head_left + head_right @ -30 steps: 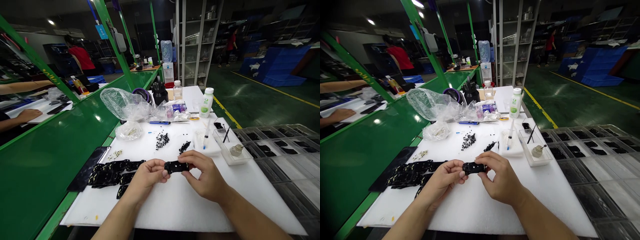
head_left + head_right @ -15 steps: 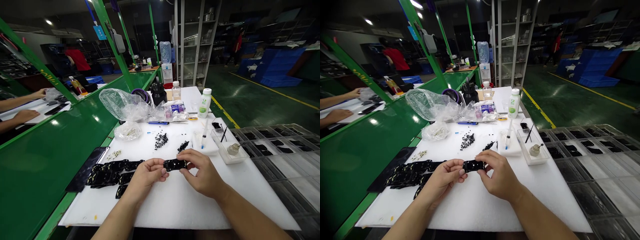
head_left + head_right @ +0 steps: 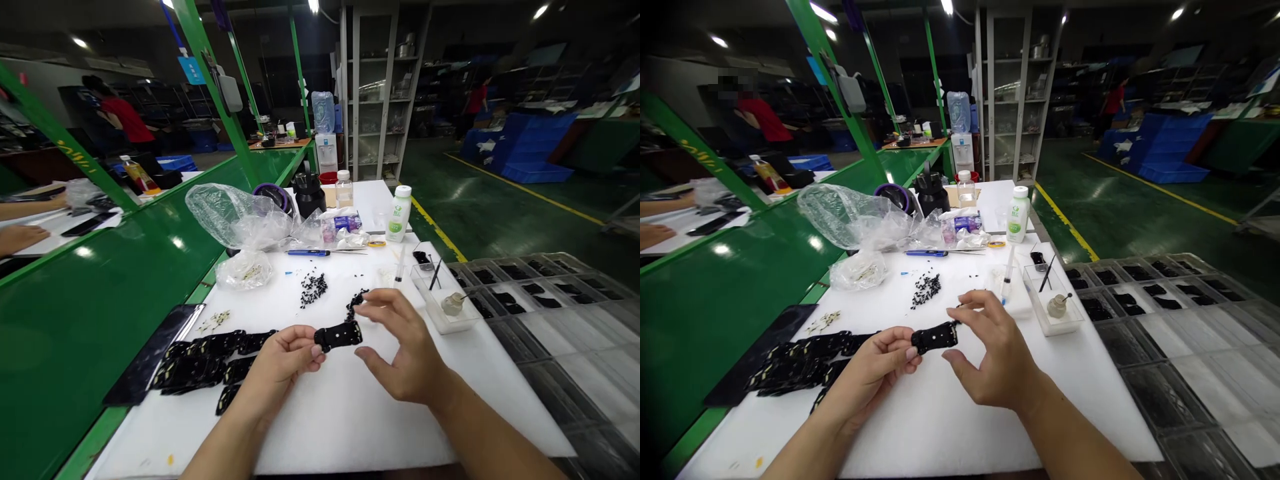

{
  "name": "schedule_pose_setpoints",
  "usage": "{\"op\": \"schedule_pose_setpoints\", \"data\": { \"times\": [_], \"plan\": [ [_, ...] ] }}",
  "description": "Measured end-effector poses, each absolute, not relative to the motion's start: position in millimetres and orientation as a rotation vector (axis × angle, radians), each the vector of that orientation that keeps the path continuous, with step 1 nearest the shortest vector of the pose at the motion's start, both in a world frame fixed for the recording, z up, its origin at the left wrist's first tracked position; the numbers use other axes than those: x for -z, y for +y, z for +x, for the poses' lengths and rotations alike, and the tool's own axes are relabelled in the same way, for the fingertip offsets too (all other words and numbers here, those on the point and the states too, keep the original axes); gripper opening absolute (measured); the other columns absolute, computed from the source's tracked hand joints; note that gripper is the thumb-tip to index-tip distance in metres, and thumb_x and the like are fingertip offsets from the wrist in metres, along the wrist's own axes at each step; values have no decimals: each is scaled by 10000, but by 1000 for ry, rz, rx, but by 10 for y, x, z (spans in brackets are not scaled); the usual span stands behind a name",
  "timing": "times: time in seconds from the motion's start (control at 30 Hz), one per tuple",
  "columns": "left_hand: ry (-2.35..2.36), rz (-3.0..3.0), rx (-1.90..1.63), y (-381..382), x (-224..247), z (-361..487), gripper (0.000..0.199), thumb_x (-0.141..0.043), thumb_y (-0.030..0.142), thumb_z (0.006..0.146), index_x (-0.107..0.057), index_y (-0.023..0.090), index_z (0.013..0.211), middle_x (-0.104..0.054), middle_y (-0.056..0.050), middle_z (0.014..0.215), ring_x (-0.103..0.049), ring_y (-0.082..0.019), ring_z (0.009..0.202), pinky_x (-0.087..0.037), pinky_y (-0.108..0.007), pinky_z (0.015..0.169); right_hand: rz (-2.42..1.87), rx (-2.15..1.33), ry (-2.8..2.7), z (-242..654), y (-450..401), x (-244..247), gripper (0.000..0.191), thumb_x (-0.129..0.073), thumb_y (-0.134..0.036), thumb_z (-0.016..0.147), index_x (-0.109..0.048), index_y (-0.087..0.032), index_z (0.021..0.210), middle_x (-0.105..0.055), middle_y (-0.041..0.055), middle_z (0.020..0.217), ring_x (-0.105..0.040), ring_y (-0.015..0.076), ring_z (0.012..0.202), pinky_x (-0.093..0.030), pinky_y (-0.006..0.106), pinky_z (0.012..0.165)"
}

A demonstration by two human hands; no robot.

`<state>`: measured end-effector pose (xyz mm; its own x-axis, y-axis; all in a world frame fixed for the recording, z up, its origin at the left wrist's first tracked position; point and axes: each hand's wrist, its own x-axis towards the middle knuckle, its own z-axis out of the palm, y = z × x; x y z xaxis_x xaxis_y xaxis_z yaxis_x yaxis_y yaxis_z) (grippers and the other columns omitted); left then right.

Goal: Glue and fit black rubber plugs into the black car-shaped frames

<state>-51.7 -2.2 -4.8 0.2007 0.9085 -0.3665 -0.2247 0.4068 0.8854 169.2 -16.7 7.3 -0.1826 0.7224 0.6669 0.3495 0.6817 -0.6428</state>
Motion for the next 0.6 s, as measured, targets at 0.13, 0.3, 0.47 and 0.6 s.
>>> {"op": "schedule_pose_setpoints", "data": {
  "times": [0.13,0.3,0.47,0.6],
  "plan": [
    [1059,684,-951,-14,33,-558,297,-871,165,585,-670,149,803,-693,7,646,-649,-97,611,-521,-169,600,-1048,-177,-1438,2004,-342,-461,188,-604,-207,858,-665,-239,1033,-568,45,904,-567,198,813,-483,339,708],
    [981,486,-971,27,-103,-495,324,-878,94,535,-670,179,768,-663,39,628,-688,-117,646,-556,-172,594,-1498,-24,-1100,2555,-459,-477,193,-629,-371,850,-697,-221,951,-578,-1,754,-506,140,635,-400,261,572],
    [890,542,-924,175,-206,-256,214,-813,71,635,-681,170,772,-679,17,675,-698,-120,680,-569,-173,606,-1788,-307,-1185,2775,-315,-146,428,-684,-478,773,-665,-178,1078,-609,4,761,-550,157,626,-442,284,602],
    [870,554,-886,244,-97,-158,166,-778,67,689,-690,160,795,-692,3,733,-686,-95,706,-564,-155,647,-1828,-244,-1157,2769,-242,-54,339,-631,-483,812,-721,-183,942,-664,33,771,-584,193,687,-439,306,636]
  ]
}}
